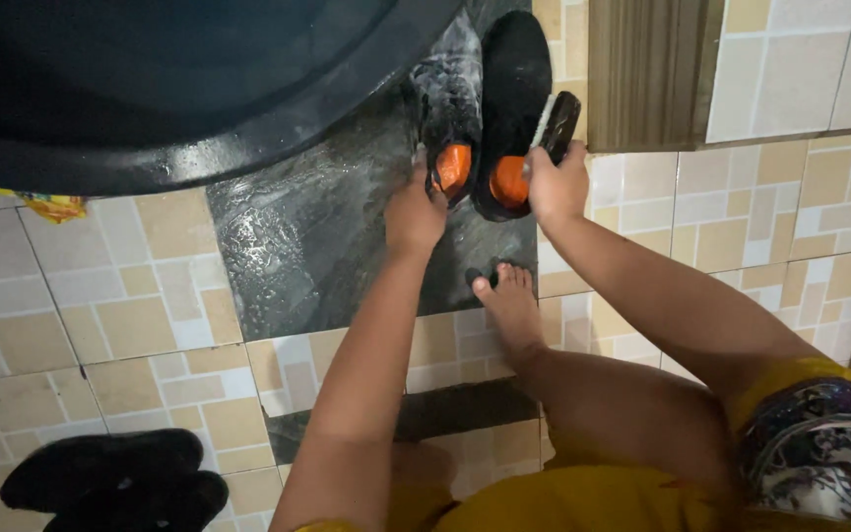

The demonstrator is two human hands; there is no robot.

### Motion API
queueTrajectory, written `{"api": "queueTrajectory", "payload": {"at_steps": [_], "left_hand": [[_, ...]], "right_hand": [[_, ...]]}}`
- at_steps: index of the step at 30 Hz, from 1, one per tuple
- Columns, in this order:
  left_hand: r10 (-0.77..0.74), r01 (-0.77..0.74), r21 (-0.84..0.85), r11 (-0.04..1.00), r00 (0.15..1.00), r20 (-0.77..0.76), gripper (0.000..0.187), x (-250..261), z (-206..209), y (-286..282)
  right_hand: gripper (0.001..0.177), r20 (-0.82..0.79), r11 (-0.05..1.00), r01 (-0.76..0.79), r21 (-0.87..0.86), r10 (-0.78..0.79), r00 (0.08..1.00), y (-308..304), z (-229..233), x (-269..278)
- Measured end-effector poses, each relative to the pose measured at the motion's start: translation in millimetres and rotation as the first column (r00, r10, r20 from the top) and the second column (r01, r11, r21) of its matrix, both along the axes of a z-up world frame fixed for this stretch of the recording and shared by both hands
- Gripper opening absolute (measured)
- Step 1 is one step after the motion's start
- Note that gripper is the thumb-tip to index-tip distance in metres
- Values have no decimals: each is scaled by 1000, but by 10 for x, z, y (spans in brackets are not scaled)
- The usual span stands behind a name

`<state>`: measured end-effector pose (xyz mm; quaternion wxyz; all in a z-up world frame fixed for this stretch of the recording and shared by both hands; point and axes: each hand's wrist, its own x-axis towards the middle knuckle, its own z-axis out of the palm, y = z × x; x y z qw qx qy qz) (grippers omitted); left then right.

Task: Scrubbing and rinsing black sneakers using a brush and soap while on a tiled bathroom floor.

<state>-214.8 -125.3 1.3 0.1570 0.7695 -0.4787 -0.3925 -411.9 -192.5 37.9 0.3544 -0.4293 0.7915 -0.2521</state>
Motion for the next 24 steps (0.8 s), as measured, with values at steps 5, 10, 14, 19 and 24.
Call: {"api": "queueTrajectory", "payload": {"at_steps": [5, 10, 14, 19, 24], "left_hand": [[65, -67, -112, 991, 998, -19, 75, 20, -32, 150], [10, -10, 12, 1000, 1000, 5, 74, 9, 53, 184], [-5, 2, -28, 1000, 997, -82, 71, 299, -237, 395], [82, -79, 19, 997, 963, -257, 63, 1347, -20, 942], [502, -504, 71, 861, 815, -289, 52, 2361, 486, 1789]], "right_hand": [[29, 202, 998, 45, -31, -38, 979, -69, -128, -34], [28, 207, 999, 48, -5, -46, 977, -175, 30, 66], [30, -154, 888, -289, -357, 249, 956, 149, -324, 77], [75, 252, 900, -403, 168, 356, 900, 698, 305, 1168], [49, 521, 659, -663, 355, 449, 726, 728, 173, 1902]]}}
